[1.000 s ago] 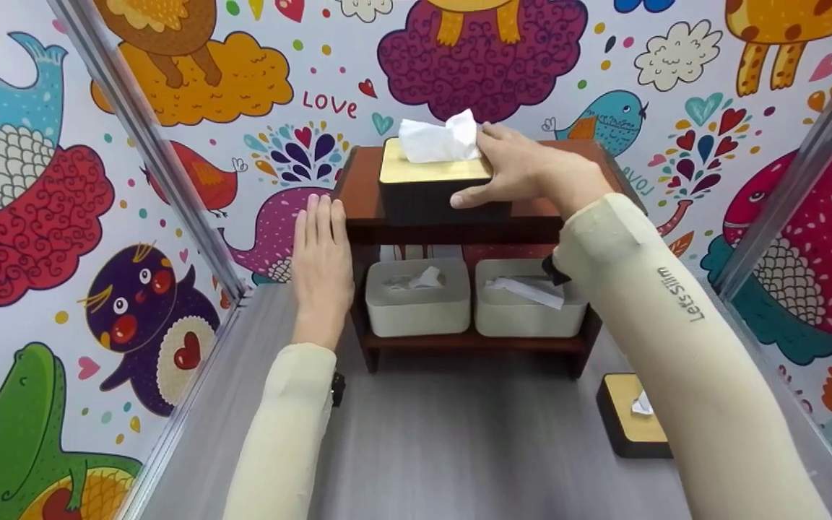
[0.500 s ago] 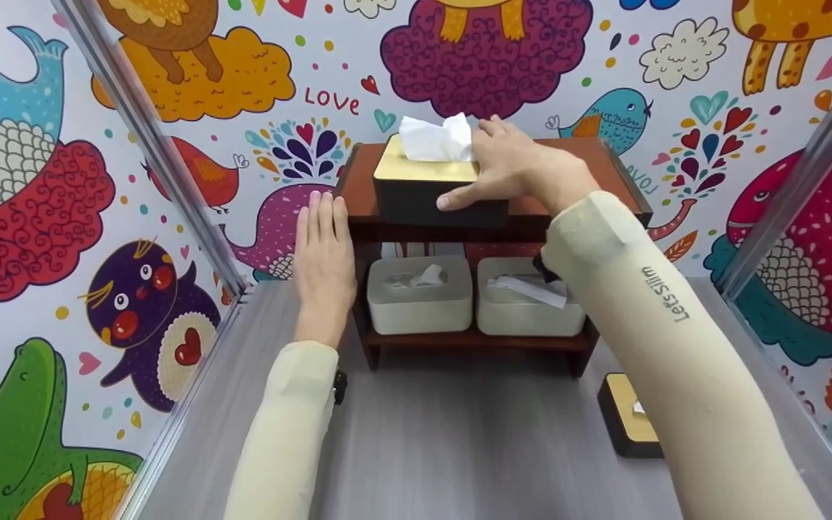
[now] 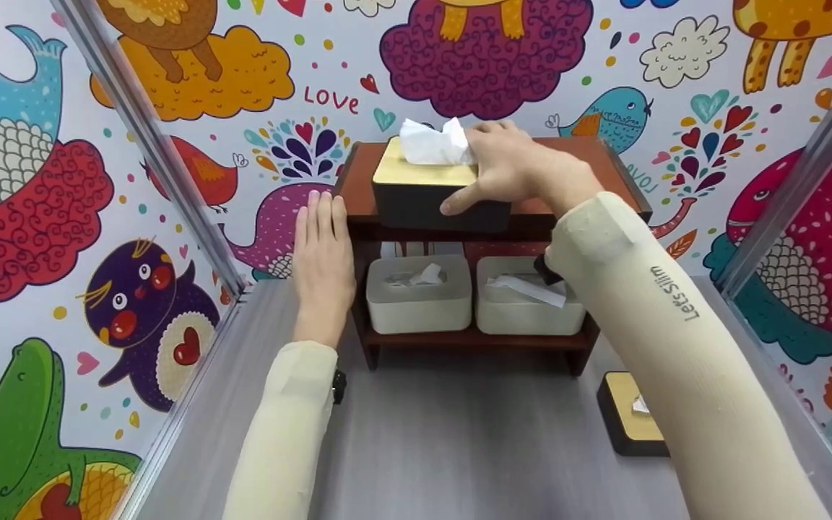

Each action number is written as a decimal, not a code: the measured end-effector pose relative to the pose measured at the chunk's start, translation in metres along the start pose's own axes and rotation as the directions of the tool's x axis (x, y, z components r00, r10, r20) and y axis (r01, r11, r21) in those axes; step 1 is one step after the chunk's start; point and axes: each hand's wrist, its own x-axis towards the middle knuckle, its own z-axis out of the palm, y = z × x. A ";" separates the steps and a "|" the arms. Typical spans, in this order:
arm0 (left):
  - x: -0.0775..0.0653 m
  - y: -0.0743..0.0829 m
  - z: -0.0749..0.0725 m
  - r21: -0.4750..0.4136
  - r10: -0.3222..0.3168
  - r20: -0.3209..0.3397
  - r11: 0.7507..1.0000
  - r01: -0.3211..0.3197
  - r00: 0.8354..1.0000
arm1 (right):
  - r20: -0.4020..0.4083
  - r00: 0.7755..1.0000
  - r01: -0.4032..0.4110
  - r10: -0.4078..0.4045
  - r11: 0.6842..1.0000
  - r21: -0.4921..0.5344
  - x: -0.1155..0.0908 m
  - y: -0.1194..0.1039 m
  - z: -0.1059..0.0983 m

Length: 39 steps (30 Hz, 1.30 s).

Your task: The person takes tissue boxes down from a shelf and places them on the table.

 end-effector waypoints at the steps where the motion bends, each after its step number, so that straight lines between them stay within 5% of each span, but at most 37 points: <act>1: 0.000 0.000 0.000 -0.001 0.000 -0.003 1.000 0.000 1.000 | -0.009 1.000 0.004 -0.004 1.000 -0.002 -0.001 0.000 0.000; 20: 0.000 -0.001 0.001 0.006 0.019 -0.020 1.000 -0.019 1.000 | -0.109 0.987 0.109 -0.118 0.990 -0.085 -0.047 -0.007 -0.005; 39: -0.001 -0.002 0.002 0.000 0.033 -0.031 0.999 -0.033 0.999 | -0.196 0.931 0.285 -0.307 0.949 -0.133 -0.089 -0.002 0.017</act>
